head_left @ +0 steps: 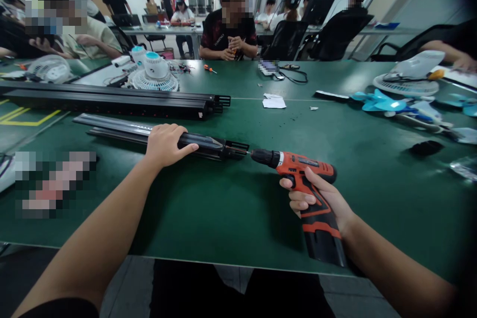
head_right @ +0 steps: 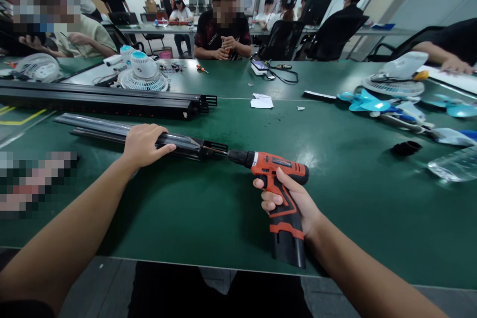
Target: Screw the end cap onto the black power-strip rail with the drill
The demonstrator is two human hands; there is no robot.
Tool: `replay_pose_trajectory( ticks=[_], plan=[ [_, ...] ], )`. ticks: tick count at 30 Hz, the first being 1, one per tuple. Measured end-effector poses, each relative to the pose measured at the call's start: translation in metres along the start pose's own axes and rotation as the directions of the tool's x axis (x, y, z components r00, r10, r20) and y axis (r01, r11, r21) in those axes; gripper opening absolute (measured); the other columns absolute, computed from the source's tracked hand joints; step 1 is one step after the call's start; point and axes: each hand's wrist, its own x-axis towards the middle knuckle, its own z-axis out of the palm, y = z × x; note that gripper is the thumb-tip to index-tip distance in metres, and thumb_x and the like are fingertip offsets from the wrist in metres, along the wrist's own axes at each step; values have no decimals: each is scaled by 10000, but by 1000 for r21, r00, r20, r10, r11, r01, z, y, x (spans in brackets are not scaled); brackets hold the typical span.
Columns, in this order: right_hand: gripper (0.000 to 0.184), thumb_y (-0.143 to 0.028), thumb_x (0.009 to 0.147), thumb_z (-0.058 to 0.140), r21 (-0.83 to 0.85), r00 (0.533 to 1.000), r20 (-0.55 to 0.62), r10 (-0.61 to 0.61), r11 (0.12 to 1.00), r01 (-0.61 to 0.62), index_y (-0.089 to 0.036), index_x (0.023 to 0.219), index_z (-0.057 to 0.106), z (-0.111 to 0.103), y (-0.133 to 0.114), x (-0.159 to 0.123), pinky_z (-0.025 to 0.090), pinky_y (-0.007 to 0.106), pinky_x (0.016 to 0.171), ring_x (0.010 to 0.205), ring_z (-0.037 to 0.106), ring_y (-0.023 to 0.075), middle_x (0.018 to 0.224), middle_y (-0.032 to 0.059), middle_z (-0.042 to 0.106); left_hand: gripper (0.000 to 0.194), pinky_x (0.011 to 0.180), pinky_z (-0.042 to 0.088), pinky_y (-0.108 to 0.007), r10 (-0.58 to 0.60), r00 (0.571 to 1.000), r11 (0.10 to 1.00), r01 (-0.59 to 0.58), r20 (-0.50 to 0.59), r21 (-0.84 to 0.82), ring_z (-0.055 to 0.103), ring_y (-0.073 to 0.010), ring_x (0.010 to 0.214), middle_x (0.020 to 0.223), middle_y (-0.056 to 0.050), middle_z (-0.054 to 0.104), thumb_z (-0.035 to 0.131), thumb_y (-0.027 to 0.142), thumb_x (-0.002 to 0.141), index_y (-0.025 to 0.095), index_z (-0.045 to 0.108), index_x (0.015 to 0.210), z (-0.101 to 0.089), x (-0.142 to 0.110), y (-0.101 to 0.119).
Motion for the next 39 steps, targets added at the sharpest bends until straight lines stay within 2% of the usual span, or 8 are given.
replay_pose_trajectory(
  ticks=[6,23,31,39],
  plan=[
    [414,-498,858,814,-1,1000,-2,5,1000,-5,-150,1009,648,0,-2,0,468,150,544,530,463,90,537,-80,372,689,1016,418,-536,18,1000,1000,-18,-11,12,632,-366,1037,1051,-132,725,421,791,903,206,713,1120,1,0,-1],
    [442,-505,844,843,17,1000,9,-1,1000,1,-124,983,666,2,-1,0,478,137,547,506,435,71,528,-82,381,663,1013,419,-539,24,999,1000,-23,-23,12,630,-363,1030,1032,-128,724,452,773,904,201,716,1109,2,0,-2],
    [408,-523,869,807,33,1000,-17,-1,999,1,-164,982,649,0,0,1,476,165,538,512,426,86,534,-82,367,647,1009,422,-530,27,999,999,-26,-32,22,632,-352,1012,1022,-116,726,452,772,905,216,715,1107,3,0,-3],
    [441,-503,845,842,6,1000,-1,9,1000,-9,-140,1016,659,1,-2,-1,471,146,543,533,477,86,537,-81,389,671,1001,426,-537,27,1000,999,-26,-17,33,638,-363,1018,1026,-124,727,429,783,908,212,717,1109,1,1,-2]
  ],
)
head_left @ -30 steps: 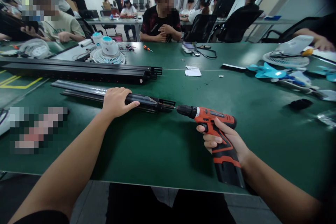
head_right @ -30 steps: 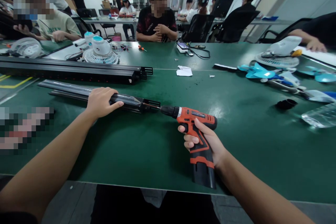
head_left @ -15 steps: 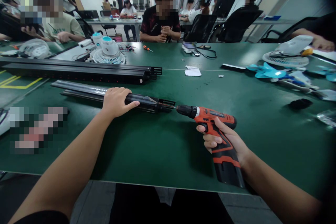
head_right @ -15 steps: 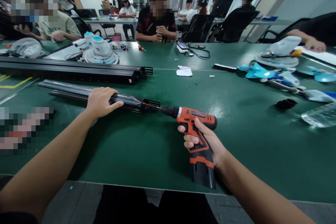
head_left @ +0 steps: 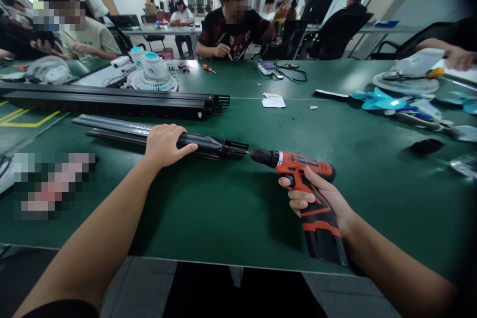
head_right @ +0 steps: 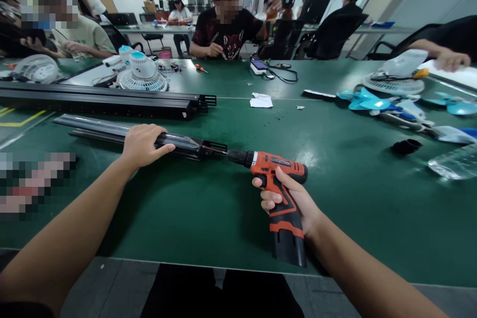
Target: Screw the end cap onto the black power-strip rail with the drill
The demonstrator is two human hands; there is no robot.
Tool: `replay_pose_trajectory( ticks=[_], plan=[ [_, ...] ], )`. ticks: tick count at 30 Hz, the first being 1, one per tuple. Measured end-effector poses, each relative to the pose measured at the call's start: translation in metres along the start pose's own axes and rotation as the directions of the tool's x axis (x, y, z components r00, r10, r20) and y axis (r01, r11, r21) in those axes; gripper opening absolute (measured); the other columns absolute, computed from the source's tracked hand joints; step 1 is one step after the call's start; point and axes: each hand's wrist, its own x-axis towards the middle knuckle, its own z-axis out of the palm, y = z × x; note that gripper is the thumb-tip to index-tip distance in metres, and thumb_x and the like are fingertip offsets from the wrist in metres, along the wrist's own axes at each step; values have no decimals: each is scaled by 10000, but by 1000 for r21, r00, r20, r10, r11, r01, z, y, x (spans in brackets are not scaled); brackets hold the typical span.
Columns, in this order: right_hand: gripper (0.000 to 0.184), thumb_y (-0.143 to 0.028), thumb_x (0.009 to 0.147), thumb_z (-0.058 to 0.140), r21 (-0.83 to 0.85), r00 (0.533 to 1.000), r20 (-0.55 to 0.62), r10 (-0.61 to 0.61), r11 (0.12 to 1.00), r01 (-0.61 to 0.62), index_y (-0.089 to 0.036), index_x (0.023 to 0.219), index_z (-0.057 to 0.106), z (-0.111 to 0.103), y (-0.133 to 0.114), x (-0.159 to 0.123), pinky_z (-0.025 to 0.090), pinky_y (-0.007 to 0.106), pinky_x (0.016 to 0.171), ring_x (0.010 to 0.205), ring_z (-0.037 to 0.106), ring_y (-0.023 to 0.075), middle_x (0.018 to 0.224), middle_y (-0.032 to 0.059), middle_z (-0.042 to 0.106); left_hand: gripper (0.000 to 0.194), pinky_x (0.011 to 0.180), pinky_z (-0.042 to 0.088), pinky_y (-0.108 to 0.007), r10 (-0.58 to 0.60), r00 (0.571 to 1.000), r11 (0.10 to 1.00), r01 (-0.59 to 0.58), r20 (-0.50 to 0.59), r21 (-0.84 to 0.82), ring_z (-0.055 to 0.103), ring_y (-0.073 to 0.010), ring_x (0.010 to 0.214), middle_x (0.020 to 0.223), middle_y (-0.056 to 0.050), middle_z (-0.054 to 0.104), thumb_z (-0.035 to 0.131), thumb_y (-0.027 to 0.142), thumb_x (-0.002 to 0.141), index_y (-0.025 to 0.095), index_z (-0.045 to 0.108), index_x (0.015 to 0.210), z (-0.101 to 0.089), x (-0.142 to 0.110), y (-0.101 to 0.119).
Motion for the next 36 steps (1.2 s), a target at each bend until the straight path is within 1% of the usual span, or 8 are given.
replay_pose_trajectory(
  ticks=[5,10,18,24,29,32,36],
  plan=[
    [441,-517,858,828,-4,1000,19,1,1000,0,-141,1013,657,0,0,0,471,141,541,527,472,84,534,-85,391,682,1012,421,-541,-2,1000,1000,2,5,-5,639,-368,1029,1029,-126,729,423,787,907,205,716,1110,-1,0,0],
    [440,-518,841,848,-19,1000,27,-5,1000,5,-147,976,654,2,2,0,466,136,544,524,460,79,531,-92,370,669,1013,417,-542,-16,1000,1000,17,14,-12,634,-370,1040,1026,-122,726,426,781,902,215,715,1108,-2,0,2],
    [420,-523,861,814,-10,1000,-14,-8,1000,8,-168,1009,645,1,1,0,458,170,530,526,453,100,534,-85,375,639,1002,421,-527,-7,1000,1000,7,9,-5,634,-359,1023,1022,-111,726,440,784,905,235,705,1095,-1,0,0],
    [445,-515,853,827,-9,1000,14,-1,1000,2,-133,1008,660,2,2,0,439,145,541,532,488,87,528,-83,400,637,1004,419,-527,-2,1000,1000,2,9,-8,634,-356,1015,1016,-114,726,443,784,899,237,706,1093,-1,0,-1],
    [456,-531,858,816,-35,1000,13,-10,999,11,-124,1008,676,5,5,4,430,152,531,531,502,90,530,-72,429,639,1004,408,-528,-4,1000,1000,5,27,-25,633,-359,1017,1033,-125,728,460,774,886,226,713,1097,-4,-1,-6],
    [457,-536,851,816,-59,1000,10,-6,998,6,-130,1001,670,7,6,5,429,161,532,542,512,97,534,-68,429,639,988,413,-519,5,1000,1000,-5,24,-2,633,-356,1018,1051,-127,733,424,763,906,221,705,1096,-4,-2,-11],
    [420,-510,868,801,-86,1000,-28,8,996,-10,-145,1016,656,13,3,2,431,173,533,552,514,105,544,-66,426,616,950,421,-514,13,1000,1000,-13,20,0,640,-351,997,1031,-119,742,346,710,948,233,710,1088,-4,-2,-13]
  ],
)
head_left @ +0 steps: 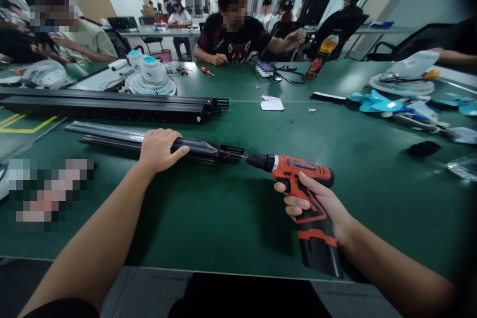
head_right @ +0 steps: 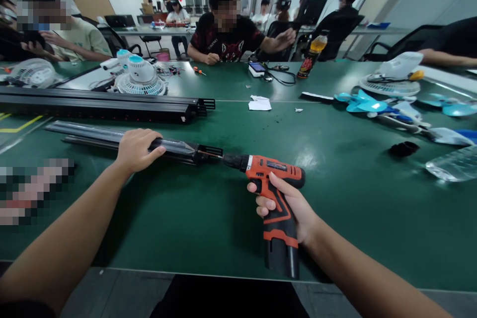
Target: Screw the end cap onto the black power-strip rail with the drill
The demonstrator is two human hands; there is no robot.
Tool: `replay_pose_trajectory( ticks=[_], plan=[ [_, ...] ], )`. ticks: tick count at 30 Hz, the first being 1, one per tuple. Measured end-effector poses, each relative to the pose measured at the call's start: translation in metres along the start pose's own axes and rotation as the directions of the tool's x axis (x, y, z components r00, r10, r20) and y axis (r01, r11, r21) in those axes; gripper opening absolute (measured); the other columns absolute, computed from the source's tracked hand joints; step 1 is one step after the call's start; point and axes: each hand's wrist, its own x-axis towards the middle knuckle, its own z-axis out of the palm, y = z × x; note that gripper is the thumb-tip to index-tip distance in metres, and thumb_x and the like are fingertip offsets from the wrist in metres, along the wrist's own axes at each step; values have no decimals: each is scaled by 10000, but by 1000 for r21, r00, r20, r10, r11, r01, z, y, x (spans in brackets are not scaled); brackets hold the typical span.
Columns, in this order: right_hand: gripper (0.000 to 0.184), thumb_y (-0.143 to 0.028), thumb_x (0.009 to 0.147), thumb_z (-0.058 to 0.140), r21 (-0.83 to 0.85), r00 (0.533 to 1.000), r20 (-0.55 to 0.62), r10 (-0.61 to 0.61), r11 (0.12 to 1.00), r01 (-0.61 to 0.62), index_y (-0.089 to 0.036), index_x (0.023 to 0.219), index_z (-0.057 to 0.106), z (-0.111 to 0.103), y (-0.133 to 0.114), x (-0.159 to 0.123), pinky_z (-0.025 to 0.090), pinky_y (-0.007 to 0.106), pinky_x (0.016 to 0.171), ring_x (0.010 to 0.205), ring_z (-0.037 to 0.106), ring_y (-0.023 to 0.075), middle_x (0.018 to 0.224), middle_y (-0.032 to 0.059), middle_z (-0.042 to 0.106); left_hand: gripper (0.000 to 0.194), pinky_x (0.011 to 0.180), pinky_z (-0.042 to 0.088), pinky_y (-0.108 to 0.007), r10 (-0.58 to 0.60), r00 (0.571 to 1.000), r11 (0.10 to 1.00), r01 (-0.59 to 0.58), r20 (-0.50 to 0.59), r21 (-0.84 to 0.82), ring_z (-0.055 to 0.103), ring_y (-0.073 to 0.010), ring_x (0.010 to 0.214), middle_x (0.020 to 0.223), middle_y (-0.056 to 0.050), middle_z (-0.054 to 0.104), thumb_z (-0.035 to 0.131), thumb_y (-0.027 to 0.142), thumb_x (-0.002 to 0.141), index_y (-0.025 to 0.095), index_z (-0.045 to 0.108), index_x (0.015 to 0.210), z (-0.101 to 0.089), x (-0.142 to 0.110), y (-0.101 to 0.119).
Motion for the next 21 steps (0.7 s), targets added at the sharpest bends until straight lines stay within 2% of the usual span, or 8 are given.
replay_pose_trajectory(
  ticks=[7,11,16,19,21],
  plan=[
    [386,-490,892,769,11,999,-37,27,1000,-27,-139,1008,658,12,-11,-8,461,197,540,559,522,119,556,-49,429,602,939,417,-511,-50,998,999,49,-25,-17,652,-348,982,994,-117,753,356,681,970,226,747,1033,2,0,2],
    [359,-494,914,730,-9,999,-39,8,1000,-8,-158,1016,655,9,-12,-6,460,217,525,540,487,126,554,-52,408,598,928,423,-504,-50,998,999,50,-29,-21,654,-340,966,983,-107,757,369,692,962,236,753,1022,4,1,1],
    [379,-493,870,778,-16,999,-34,-8,1000,7,-155,994,658,1,-7,1,457,200,530,515,425,104,542,-66,370,606,940,441,-505,-48,998,998,46,-43,-32,671,-338,985,1005,-107,773,377,686,968,228,764,1054,2,0,0],
    [364,-489,866,778,-7,999,-36,-8,1000,8,-165,985,665,-1,-4,3,461,204,527,515,411,107,542,-66,361,562,1030,419,-536,-43,998,998,41,-39,-51,686,-330,998,1018,-104,785,401,644,973,234,776,1057,-2,-1,5],
    [347,-487,867,774,-5,999,-35,-8,1000,8,-173,974,670,-1,-3,4,468,214,525,515,399,113,543,-64,357,507,1159,308,-589,-56,996,998,54,-63,-36,696,-322,1010,1027,-92,792,402,576,990,244,783,1035,-4,-1,11]
  ],
)
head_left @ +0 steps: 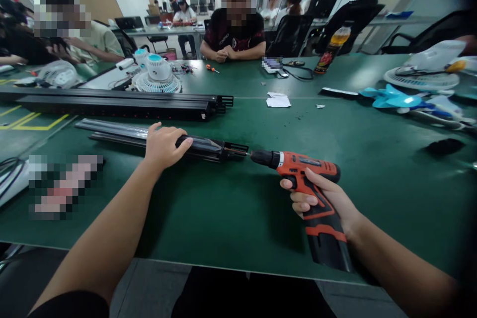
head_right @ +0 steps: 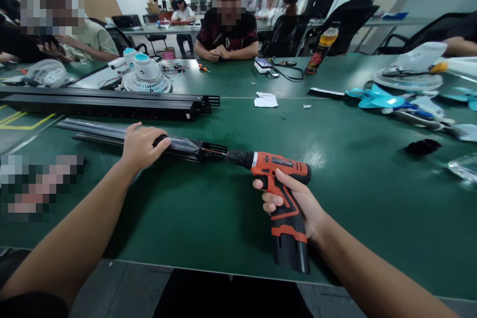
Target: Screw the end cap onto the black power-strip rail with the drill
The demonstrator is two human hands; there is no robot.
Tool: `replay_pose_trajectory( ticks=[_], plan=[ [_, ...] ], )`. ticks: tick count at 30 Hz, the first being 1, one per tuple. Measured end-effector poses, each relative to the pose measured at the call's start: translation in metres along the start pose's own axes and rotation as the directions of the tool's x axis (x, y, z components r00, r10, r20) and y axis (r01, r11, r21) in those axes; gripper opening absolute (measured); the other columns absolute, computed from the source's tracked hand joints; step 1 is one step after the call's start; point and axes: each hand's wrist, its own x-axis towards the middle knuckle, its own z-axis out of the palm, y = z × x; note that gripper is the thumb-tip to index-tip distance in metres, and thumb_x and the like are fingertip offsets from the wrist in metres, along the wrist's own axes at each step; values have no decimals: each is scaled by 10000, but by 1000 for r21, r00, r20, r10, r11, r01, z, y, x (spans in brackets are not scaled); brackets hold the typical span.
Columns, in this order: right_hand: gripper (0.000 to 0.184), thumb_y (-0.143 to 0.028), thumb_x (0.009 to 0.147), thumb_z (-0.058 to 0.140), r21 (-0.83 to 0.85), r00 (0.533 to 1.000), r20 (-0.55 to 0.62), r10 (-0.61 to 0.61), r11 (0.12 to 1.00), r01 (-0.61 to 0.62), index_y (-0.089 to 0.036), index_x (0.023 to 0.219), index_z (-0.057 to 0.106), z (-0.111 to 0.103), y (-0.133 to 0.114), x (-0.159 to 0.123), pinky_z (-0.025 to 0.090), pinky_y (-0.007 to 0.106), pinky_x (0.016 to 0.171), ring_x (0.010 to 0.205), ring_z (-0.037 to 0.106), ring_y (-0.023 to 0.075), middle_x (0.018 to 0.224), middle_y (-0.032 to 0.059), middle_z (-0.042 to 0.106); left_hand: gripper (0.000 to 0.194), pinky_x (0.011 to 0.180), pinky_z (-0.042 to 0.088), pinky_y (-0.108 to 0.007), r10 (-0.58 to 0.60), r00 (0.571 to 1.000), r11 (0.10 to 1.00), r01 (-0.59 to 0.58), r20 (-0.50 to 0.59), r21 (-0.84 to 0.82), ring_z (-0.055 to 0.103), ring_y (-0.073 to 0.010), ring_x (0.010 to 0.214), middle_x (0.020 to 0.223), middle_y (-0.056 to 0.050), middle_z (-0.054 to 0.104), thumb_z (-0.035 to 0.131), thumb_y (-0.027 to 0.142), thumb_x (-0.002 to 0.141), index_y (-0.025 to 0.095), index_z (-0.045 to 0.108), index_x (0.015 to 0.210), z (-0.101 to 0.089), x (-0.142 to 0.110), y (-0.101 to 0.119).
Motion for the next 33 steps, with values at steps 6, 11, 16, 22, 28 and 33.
replay_pose_trajectory(
  ticks=[6,11,16,22,28,33],
  plan=[
    [359,-479,854,796,17,1000,21,-13,1000,13,-158,966,682,-2,1,2,481,197,535,496,333,91,552,-64,371,459,1230,200,-623,-12,996,1000,14,-88,21,681,-321,1130,1087,-69,785,354,460,1043,271,770,1088,3,-1,25],
    [355,-448,850,811,64,1000,26,-9,998,7,-136,975,697,-2,2,2,482,177,539,494,334,82,551,-58,403,450,1221,263,-565,66,993,998,-68,-95,-18,630,-321,1256,1205,-91,761,381,464,1039,241,742,1189,7,-1,51],
    [356,-445,849,808,94,1000,28,12,995,-14,-129,975,705,-4,2,2,486,182,532,498,360,90,532,-58,409,486,1138,332,-548,96,995,993,-96,-4,-72,642,-328,1192,1222,-111,755,353,479,1047,220,713,1244,9,-4,66],
    [326,-427,862,797,83,999,31,-8,997,5,-139,983,703,-4,2,2,488,186,533,497,360,90,539,-59,408,490,1039,369,-512,85,995,996,-82,56,-46,639,-324,1097,1169,-104,751,318,502,1050,223,703,1173,6,-2,66],
    [343,-442,865,789,71,1000,30,-5,997,3,-131,982,701,-4,1,2,484,186,538,496,367,88,540,-61,399,503,994,389,-502,71,996,997,-69,45,-39,635,-323,1043,1089,-113,749,333,525,1043,211,718,1116,8,0,66],
    [340,-450,866,776,76,1000,23,13,997,-14,-142,980,690,-7,1,2,467,189,525,508,385,101,527,-63,375,528,965,415,-500,96,995,995,-96,-3,-30,649,-309,1003,1062,-95,767,308,505,1064,210,742,1118,11,1,65]
  ],
)
